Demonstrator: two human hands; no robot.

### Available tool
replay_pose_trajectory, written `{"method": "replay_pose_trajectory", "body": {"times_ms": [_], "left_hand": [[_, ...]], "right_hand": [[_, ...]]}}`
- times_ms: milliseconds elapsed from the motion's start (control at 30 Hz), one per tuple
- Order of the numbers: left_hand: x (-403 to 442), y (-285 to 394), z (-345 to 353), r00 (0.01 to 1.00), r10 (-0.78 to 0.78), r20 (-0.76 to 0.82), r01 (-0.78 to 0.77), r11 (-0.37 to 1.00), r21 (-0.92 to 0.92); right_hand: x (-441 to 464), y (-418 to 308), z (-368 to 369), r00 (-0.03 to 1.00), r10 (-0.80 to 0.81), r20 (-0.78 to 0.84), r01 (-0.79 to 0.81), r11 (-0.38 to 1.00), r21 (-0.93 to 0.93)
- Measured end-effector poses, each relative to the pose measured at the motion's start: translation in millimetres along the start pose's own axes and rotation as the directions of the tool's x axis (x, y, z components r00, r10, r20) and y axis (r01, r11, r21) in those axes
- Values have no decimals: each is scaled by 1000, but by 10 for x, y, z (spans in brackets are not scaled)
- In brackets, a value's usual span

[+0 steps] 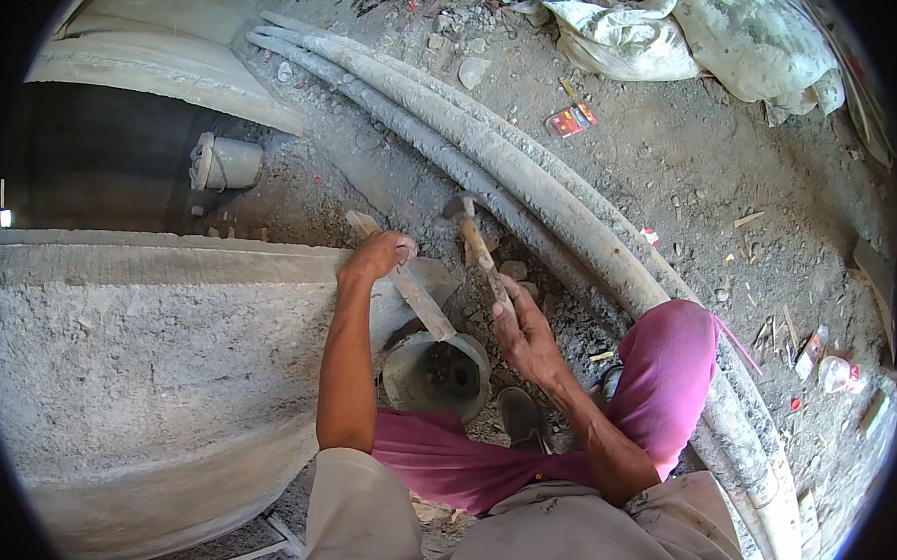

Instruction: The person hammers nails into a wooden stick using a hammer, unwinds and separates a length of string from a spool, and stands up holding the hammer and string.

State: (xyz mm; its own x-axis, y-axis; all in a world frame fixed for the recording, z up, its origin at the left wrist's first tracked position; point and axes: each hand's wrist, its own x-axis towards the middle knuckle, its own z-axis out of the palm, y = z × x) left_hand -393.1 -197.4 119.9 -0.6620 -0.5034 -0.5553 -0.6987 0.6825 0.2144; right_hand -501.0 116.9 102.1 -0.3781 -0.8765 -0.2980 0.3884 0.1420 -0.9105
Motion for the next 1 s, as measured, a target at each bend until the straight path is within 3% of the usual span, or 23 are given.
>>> {"method": "replay_pose_trajectory", "body": {"times_ms": [67,167,233,333,467,533,667,767,833,867,933,1000], "left_hand": [[-26,49,-28,1000,-12,15,12,1000,21],[-49,60,-17,1000,-15,3,15,999,32],[-27,33,-11,1000,-12,-24,12,1000,20],[-30,26,-9,1000,-24,-18,24,999,34],[-15,14,-9,998,-68,13,67,996,57],[12,-33,10,997,-76,11,75,994,77],[16,-32,3,997,-81,6,80,992,95],[37,-21,-16,995,-96,21,93,990,101],[45,-74,18,995,-96,33,93,993,70],[65,-104,28,997,-72,15,71,996,60],[43,-126,45,999,-47,-4,48,997,54],[21,-57,12,999,-54,0,54,997,63]], "right_hand": [[-7,-145,77,987,150,50,-157,969,189],[56,-129,140,983,178,35,-181,962,206],[130,165,237,989,-136,-63,135,991,-19],[122,270,410,969,-210,-128,189,970,-156],[175,168,539,970,-204,-130,200,979,-38],[203,78,553,997,28,-67,-23,997,77],[310,254,558,996,-10,-90,13,1000,27],[368,290,427,997,-75,14,76,990,-117],[351,313,443,988,-56,-146,60,998,23],[267,61,426,983,106,-152,-78,981,178],[268,69,494,976,97,-195,-62,982,178],[383,393,505,964,-93,-248,102,995,21]]}}
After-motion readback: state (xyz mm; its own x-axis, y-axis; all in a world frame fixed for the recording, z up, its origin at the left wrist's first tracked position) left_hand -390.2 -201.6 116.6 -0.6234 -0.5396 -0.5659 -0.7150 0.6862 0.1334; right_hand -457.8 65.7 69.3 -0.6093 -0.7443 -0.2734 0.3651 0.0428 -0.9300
